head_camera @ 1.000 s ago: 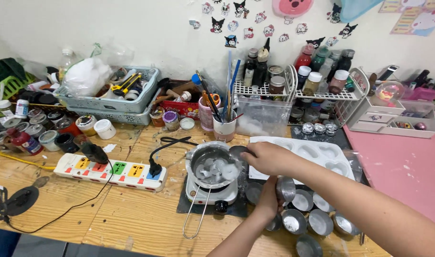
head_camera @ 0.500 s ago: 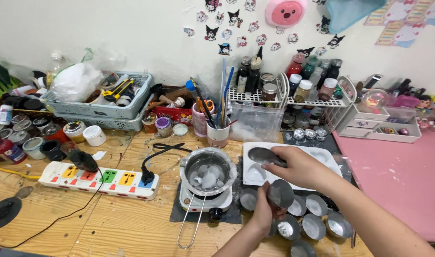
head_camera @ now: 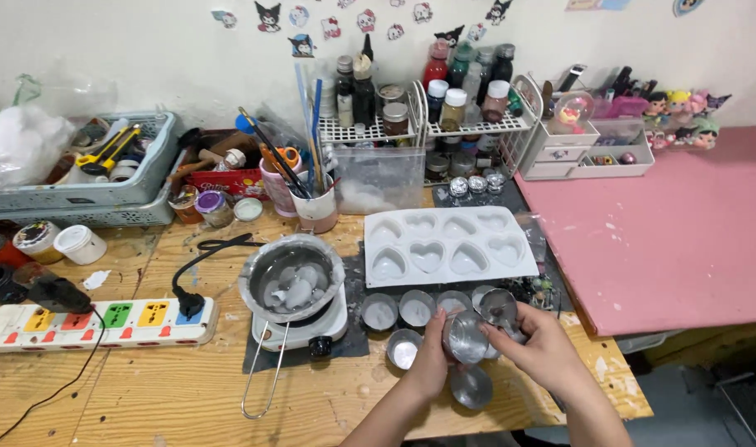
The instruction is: The person is cleaning residue out of small metal candle tins using a scraper.
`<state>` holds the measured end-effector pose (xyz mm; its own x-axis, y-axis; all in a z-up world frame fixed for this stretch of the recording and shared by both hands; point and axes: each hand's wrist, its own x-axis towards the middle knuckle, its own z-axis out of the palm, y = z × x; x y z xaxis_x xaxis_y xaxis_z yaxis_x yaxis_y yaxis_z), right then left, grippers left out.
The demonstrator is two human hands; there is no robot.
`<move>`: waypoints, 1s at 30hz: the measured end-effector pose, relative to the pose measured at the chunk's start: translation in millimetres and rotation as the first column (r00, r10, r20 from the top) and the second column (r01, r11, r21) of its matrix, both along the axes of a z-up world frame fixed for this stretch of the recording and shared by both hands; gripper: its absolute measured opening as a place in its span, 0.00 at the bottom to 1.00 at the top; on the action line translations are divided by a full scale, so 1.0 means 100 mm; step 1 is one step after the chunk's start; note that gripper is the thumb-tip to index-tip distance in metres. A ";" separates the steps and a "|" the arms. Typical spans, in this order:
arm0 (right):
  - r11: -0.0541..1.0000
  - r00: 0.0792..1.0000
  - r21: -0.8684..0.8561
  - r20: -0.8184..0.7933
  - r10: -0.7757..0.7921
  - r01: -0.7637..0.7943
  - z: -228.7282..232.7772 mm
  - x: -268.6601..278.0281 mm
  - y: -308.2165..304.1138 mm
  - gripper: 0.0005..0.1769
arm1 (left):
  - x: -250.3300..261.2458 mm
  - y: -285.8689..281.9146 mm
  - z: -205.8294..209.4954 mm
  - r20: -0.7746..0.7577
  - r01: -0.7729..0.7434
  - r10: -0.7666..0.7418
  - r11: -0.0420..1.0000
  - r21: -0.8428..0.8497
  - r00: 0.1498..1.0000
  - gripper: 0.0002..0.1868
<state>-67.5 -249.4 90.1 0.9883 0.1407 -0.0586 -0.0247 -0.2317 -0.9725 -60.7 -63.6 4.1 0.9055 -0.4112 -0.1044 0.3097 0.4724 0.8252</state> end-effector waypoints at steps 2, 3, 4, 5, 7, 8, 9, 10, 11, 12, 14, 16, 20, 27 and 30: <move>0.999 1.000 0.037 -0.003 -0.023 0.023 -0.22 -0.07 -0.14 0.12 | -0.12 0.03 0.23 0.086 -0.024 0.010 0.987 0.160 0.996 0.34; 0.997 0.999 0.071 0.010 -0.035 0.034 -0.32 -0.08 -0.21 0.12 | -0.16 0.04 0.36 0.191 -0.074 0.014 0.948 0.308 0.982 0.34; 0.996 0.999 0.072 0.005 -0.043 0.043 -0.30 -0.13 -0.29 0.12 | -0.20 0.10 0.53 0.186 -0.065 0.006 0.949 0.310 0.982 0.34; 0.992 0.992 -0.002 0.005 -0.127 0.127 -0.27 -0.17 -0.37 0.12 | -0.24 0.16 0.70 0.339 -0.167 0.012 0.887 0.431 0.941 0.32; 0.974 0.977 -0.077 0.008 -0.211 0.211 -0.28 -0.27 -0.52 0.13 | -0.27 0.27 0.89 0.481 -0.279 -0.009 0.805 0.524 0.877 0.30; 0.959 0.963 -0.132 -0.057 -0.262 0.253 -0.30 -0.31 -0.59 0.13 | -0.27 0.32 0.91 0.552 -0.379 -0.002 0.725 0.575 0.834 0.24; 0.939 0.942 -0.186 -0.116 -0.314 0.290 -0.33 -0.35 -0.67 0.14 | -0.27 0.38 0.93 0.621 -0.478 -0.006 0.633 0.609 0.784 0.18; 0.939 0.942 -0.185 -0.116 -0.315 0.291 -0.42 -0.37 -0.71 0.14 | -0.26 0.38 0.90 0.622 -0.477 -0.008 0.633 0.609 0.783 0.18; 0.933 0.951 -0.239 -0.089 -0.297 0.269 -0.52 -0.40 -0.76 0.14 | -0.26 0.38 0.86 0.672 -0.535 -0.045 0.566 0.627 0.740 0.14; 0.923 0.959 -0.293 -0.063 -0.277 0.248 -0.62 -0.43 -0.80 0.14 | -0.26 0.39 0.83 0.715 -0.592 -0.087 0.497 0.635 0.694 0.10; 0.909 0.953 -0.333 -0.083 -0.293 0.250 -0.61 -0.45 -0.77 0.14 | -0.28 0.33 0.79 0.726 -0.597 -0.134 0.480 0.643 0.674 0.10; 0.895 0.946 -0.370 -0.103 -0.307 0.250 -0.59 -0.47 -0.73 0.14 | -0.30 0.27 0.75 0.735 -0.604 -0.181 0.462 0.650 0.653 0.11; 0.886 0.950 -0.400 -0.098 -0.295 0.234 -0.75 -0.48 -0.81 0.15 | -0.28 0.08 0.66 0.745 -0.618 -0.285 0.424 0.662 0.603 0.18; 0.908 0.923 -0.231 -0.083 -0.375 0.348 -0.87 -0.56 -0.94 0.16 | -0.24 -0.11 0.69 0.751 -0.661 -0.326 0.358 0.660 0.574 0.30; 0.903 0.921 -0.228 -0.056 -0.385 0.364 -0.92 -0.58 -1.00 0.17 | -0.23 -0.13 0.63 0.744 -0.653 -0.343 0.357 0.667 0.573 0.33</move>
